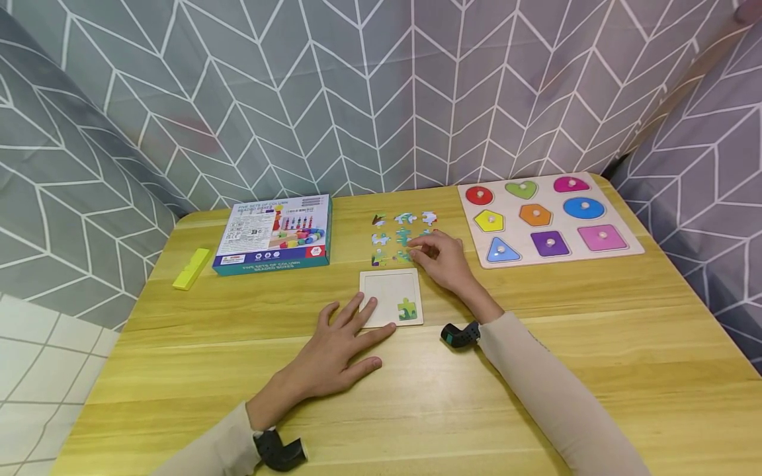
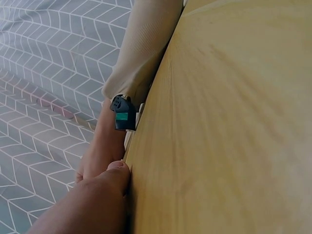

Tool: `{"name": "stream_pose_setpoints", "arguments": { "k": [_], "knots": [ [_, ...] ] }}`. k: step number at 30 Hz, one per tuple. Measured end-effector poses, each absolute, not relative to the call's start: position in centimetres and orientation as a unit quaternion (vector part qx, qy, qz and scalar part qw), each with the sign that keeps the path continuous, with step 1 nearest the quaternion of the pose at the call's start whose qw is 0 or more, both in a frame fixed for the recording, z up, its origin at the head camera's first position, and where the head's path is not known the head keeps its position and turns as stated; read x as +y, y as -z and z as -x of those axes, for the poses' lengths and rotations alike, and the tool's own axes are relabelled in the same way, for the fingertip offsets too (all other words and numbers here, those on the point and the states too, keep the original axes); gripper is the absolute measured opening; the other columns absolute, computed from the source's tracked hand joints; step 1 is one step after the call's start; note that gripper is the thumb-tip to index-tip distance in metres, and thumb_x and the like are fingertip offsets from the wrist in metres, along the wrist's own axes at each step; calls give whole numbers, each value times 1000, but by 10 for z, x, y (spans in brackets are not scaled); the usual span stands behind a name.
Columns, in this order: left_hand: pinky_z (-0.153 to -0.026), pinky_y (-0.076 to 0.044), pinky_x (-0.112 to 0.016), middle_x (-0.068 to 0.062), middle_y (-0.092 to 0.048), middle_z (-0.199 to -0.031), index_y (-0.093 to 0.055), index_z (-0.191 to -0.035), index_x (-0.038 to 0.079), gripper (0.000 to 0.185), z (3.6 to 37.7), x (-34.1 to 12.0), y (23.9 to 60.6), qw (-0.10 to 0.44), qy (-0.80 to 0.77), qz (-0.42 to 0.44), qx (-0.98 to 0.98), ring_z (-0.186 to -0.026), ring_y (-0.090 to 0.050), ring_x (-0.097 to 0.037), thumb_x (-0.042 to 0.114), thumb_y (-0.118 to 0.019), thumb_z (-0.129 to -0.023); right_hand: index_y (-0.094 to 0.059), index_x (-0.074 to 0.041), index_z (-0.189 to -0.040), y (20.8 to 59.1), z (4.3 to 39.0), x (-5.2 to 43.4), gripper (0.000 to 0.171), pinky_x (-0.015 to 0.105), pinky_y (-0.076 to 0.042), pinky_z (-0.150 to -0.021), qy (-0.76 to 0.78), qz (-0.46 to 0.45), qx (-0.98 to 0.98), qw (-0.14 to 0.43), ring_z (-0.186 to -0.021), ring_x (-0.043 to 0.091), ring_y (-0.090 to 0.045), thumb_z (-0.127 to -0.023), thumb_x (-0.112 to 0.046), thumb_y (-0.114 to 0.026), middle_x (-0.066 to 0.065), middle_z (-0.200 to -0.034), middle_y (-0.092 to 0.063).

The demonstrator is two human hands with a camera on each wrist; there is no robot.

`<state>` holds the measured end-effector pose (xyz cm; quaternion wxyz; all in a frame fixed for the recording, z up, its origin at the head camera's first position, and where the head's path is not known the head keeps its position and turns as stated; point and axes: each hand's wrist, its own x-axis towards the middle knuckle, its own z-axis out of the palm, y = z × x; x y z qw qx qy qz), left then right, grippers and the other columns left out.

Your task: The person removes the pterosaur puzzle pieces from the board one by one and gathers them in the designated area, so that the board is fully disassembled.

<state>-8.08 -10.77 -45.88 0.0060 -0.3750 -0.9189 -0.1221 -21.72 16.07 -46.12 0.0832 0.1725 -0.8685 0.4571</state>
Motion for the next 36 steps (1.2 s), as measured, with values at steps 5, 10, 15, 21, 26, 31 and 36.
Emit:
{"name": "stream_pose_setpoints", "arguments": {
  "k": [5, 10, 15, 21, 26, 31, 36],
  "knots": [
    [-119, -17, -65, -9, -25, -170, -33, -157, 45, 55, 80, -108, 459, 9, 121, 376, -919, -160, -11, -34, 59, -38, -105, -78, -7, -111, 461, 214, 162, 17, 21, -40, -64, -466, -183, -861, 86, -72, 13, -50, -95, -13, -72, 8, -92, -67],
    [-118, -18, -66, -10, -25, -170, -32, -158, 45, 55, 80, -107, 460, 13, 118, 378, -918, -160, -11, -34, 60, -36, -105, -79, -9, -108, 461, 207, 164, 15, 22, -38, -64, -474, -209, -853, 62, -72, 14, -48, -95, -13, -72, 5, -87, -64],
    [-118, -18, -66, -9, -24, -170, -31, -158, 45, 55, 80, -107, 460, 12, 116, 378, -919, -160, -10, -34, 59, -35, -105, -80, -10, -107, 461, 196, 167, 15, 25, -39, -65, -480, -261, -837, 32, -72, 13, -48, -94, -10, -71, 2, -84, -62],
    [-118, -17, -66, -9, -24, -170, -31, -158, 45, 55, 80, -108, 459, 10, 112, 375, -920, -160, -11, -34, 59, -35, -105, -80, -18, -107, 459, 178, 169, 19, 31, -35, -79, -440, -335, -833, 3, -81, 9, -52, -89, -13, -77, -7, -89, -66],
    [-119, -17, -66, -9, -24, -170, -31, -158, 45, 55, 81, -109, 460, 14, 109, 377, -920, -160, -11, -35, 59, -34, -105, -80, -25, -104, 457, 168, 170, 22, 35, -24, -83, -402, -365, -840, -8, -91, 6, -51, -82, -22, -84, -10, -94, -63],
    [-118, -18, -66, -10, -25, -170, -32, -158, 44, 55, 80, -108, 459, 20, 109, 378, -919, -160, -12, -35, 59, -35, -105, -79, -28, -104, 455, 165, 169, 31, 33, -21, -83, -383, -380, -842, -14, -94, 5, -48, -76, -34, -90, -10, -95, -59],
    [-118, -18, -67, -10, -26, -170, -33, -158, 44, 54, 80, -108, 459, 22, 114, 377, -919, -160, -13, -34, 59, -36, -105, -79, -31, -101, 456, 164, 169, 32, 32, -20, -83, -381, -381, -842, -19, -96, 5, -47, -72, -36, -93, -10, -96, -58]
  ]
}}
